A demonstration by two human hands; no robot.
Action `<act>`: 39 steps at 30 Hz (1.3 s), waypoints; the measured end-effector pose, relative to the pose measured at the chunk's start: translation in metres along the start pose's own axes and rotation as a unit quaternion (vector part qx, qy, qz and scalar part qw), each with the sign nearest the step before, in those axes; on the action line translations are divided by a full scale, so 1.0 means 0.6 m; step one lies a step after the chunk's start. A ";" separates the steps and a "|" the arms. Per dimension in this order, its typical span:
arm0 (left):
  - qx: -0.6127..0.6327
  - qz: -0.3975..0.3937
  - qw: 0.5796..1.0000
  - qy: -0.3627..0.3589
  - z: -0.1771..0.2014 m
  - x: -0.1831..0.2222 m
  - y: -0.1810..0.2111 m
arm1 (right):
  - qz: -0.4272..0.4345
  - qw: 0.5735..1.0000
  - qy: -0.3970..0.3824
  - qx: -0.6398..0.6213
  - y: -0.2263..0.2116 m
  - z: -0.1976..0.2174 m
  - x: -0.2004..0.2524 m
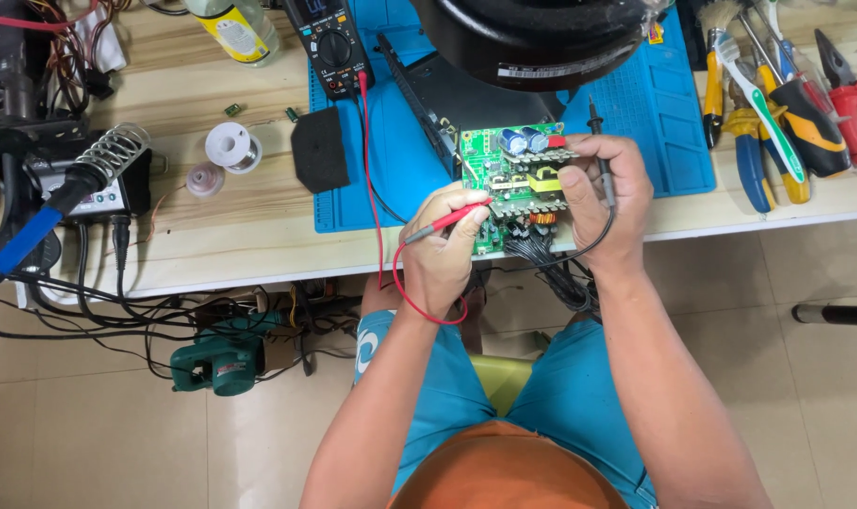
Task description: Testing a circuit board with multimeter probes to diagnose issues at a repair bench.
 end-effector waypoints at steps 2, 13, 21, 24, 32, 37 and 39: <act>-0.002 -0.001 1.000 0.000 0.000 0.001 -0.001 | -0.001 1.000 -0.003 0.001 0.001 0.000 0.001; -0.023 -0.011 1.000 0.003 -0.001 0.010 -0.006 | 0.011 0.999 -0.020 0.030 -0.003 -0.003 -0.002; -0.031 -0.006 0.999 0.005 0.000 0.010 -0.008 | 0.129 0.981 0.002 0.146 -0.069 -0.033 -0.001; -0.027 0.000 1.000 0.006 -0.001 0.011 -0.011 | 0.168 0.970 -0.013 0.173 -0.084 -0.024 0.016; -0.020 0.009 1.000 0.005 0.003 0.010 -0.008 | 0.128 0.979 -0.102 0.120 -0.121 -0.021 0.012; -0.018 0.011 1.000 0.010 0.002 0.011 -0.010 | 0.128 0.972 -0.148 0.126 -0.118 -0.030 0.005; -0.020 0.011 1.000 0.008 0.000 0.012 -0.013 | 0.134 0.968 -0.146 0.154 -0.114 -0.030 0.004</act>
Point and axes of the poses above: each hand's wrist, its own x-axis away from the middle knuckle, its own z-axis out of the back of the hand, y = z × x, the point moved 1 cm from there along -x, towards the middle knuckle, and after that the axes turned 8 degrees about -x, right-handed, at the moved point
